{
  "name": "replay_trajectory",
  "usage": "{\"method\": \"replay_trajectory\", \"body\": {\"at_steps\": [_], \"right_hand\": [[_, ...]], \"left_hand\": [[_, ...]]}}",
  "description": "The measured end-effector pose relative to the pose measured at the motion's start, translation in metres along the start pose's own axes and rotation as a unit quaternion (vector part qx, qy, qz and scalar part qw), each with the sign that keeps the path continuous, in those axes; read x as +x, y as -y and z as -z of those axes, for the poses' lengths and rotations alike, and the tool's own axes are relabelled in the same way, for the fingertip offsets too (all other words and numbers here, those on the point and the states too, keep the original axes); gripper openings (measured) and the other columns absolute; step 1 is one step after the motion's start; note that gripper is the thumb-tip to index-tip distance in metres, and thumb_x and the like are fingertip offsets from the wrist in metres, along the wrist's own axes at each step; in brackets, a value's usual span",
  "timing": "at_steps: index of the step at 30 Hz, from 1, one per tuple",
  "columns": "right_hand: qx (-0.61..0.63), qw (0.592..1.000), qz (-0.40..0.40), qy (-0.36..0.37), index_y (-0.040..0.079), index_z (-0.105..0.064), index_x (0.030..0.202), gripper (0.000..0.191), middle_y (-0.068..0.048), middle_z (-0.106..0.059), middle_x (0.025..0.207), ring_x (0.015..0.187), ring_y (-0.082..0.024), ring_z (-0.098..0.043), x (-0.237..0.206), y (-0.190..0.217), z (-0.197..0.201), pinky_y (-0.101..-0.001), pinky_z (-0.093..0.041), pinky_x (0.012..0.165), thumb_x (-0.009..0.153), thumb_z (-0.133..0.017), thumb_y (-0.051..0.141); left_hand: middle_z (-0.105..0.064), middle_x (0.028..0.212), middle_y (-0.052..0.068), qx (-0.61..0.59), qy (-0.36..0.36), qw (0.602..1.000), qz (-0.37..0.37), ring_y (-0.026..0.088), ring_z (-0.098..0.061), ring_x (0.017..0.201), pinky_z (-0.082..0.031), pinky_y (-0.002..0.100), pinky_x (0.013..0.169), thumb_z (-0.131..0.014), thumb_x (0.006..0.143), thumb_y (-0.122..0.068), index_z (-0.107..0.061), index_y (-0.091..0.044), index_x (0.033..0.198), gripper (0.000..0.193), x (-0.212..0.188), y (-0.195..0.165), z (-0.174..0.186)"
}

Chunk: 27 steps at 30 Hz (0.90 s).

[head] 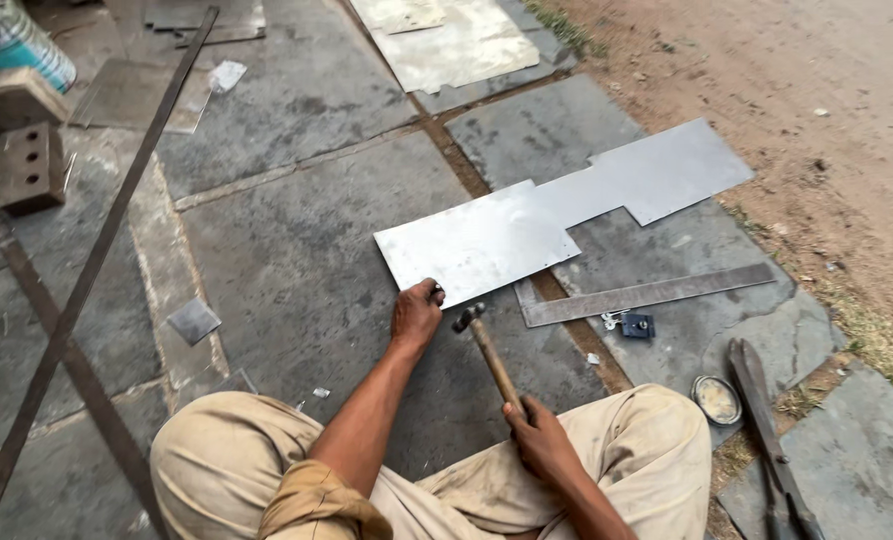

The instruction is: The person sits on the ground and uses a hammer and a metal punch to create holes in a flat metal sheet. They repeatedly position the punch on the sheet and strike it with the hammer to drive it through the metal.

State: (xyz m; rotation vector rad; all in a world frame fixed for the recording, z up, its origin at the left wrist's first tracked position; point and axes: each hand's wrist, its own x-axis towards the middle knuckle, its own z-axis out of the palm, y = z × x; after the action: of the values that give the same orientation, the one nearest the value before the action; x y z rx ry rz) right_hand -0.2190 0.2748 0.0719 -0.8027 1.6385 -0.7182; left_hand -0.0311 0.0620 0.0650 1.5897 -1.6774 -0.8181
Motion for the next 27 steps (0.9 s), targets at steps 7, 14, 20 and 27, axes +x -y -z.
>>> {"method": "replay_trajectory", "body": {"at_steps": [7,14,20,27], "right_hand": [[0.083,0.996,0.005,0.010,0.005,-0.056,0.094,0.034,0.000,-0.048,0.060,0.040,-0.012,-0.041,0.003,0.001,0.004,-0.0306,-0.033,0.035,0.101,-0.061,0.038],[0.131,0.988,-0.087,-0.003,0.008,-0.054,0.104,0.033,0.000,-0.045,0.065,0.038,-0.011,-0.038,0.000,0.026,0.007,-0.0299,-0.030,0.030,0.102,-0.055,0.041],[0.175,0.980,-0.099,-0.002,0.007,-0.054,0.108,0.035,0.000,-0.046,0.067,0.037,-0.011,-0.039,0.000,0.029,0.013,-0.0293,-0.030,0.029,0.102,-0.054,0.042],[0.239,0.968,-0.081,0.001,0.006,-0.055,0.112,0.038,0.001,-0.046,0.067,0.040,-0.008,-0.038,0.002,0.016,0.019,-0.0262,-0.034,0.032,0.103,-0.054,0.043]], "left_hand": [[-0.073,0.093,0.024,0.070,-0.133,0.985,-0.080,0.042,-0.070,0.084,-0.054,0.051,0.073,-0.064,0.093,-0.009,-0.076,-0.003,0.094,0.013,0.011,0.014,0.046],[-0.070,0.120,0.032,0.129,-0.057,0.935,0.325,0.044,-0.069,0.110,-0.055,0.049,0.094,-0.067,0.094,-0.034,-0.074,0.008,0.110,0.045,0.010,0.072,0.065],[-0.064,0.129,0.029,0.053,-0.008,0.930,0.363,0.040,-0.062,0.123,-0.049,0.046,0.104,-0.081,0.076,-0.048,-0.070,0.006,0.114,0.068,0.001,0.036,0.012],[-0.074,0.103,0.029,-0.073,-0.053,0.931,0.355,0.038,-0.073,0.085,-0.053,0.049,0.071,-0.077,0.076,-0.035,-0.072,0.012,0.098,0.052,0.009,0.027,0.021]]}}
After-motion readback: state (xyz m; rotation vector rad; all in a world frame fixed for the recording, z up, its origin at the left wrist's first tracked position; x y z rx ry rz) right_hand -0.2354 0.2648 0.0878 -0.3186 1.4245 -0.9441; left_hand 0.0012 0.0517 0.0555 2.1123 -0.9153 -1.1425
